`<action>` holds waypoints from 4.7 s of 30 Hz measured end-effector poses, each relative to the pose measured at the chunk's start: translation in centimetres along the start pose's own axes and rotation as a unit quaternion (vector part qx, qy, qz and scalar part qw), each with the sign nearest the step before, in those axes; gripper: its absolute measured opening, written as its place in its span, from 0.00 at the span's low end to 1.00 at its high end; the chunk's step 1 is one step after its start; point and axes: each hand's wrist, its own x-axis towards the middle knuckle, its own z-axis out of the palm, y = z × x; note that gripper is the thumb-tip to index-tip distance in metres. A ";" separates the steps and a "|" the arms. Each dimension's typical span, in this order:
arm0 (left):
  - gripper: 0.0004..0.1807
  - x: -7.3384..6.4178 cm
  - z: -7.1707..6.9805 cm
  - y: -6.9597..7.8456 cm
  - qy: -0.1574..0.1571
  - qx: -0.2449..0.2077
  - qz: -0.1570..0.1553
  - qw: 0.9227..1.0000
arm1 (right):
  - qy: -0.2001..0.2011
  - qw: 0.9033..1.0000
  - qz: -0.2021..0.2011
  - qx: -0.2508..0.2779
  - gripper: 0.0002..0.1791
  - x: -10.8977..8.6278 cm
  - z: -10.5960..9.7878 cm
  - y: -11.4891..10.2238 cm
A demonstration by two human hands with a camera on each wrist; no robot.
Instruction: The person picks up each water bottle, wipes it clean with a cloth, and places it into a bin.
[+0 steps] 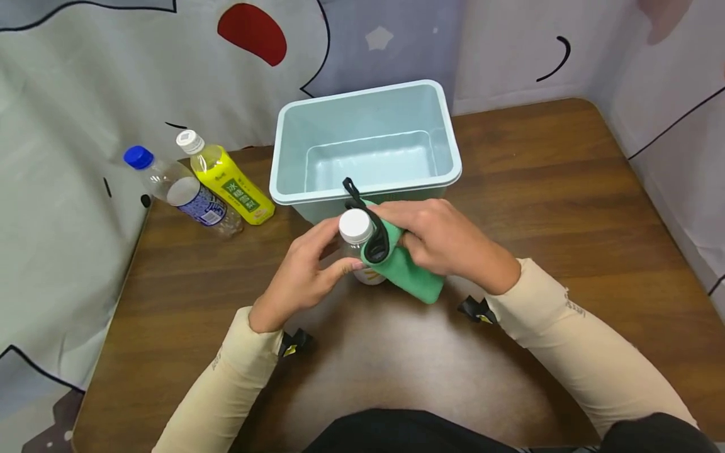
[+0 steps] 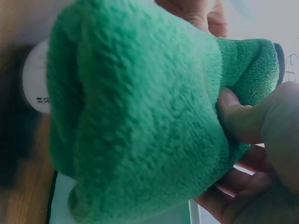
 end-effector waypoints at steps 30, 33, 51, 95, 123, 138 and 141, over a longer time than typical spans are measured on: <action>0.39 -0.4 0.6 0.7 0.011 -0.020 -0.047 0.999 | -0.202 0.952 0.041 -0.226 0.13 -2.5 5.1 1.0; 0.41 -0.4 0.8 0.7 0.009 -0.012 -0.052 0.999 | -0.203 0.952 0.041 -0.225 0.18 -2.7 5.0 1.0; 0.43 -0.6 0.8 0.8 0.049 -0.004 -0.034 0.998 | 0.053 0.997 0.048 -0.001 0.35 -4.6 2.9 2.4; 0.37 1.3 -5.3 3.2 0.080 0.060 0.013 0.995 | 0.240 0.956 -0.025 0.165 0.21 -5.0 -0.3 1.1; 0.36 3.0 -7.9 4.8 0.086 0.062 0.022 0.994 | 0.257 0.950 -0.030 0.174 0.21 -5.2 -1.3 1.4; 0.35 4.0 -8.7 4.9 0.095 0.056 0.031 0.993 | 0.264 0.948 -0.035 0.174 0.20 -5.2 -1.6 1.5; 0.35 4.2 -8.9 4.9 0.100 0.053 0.033 0.993 | 0.267 0.947 -0.035 0.175 0.22 -5.1 -1.7 1.5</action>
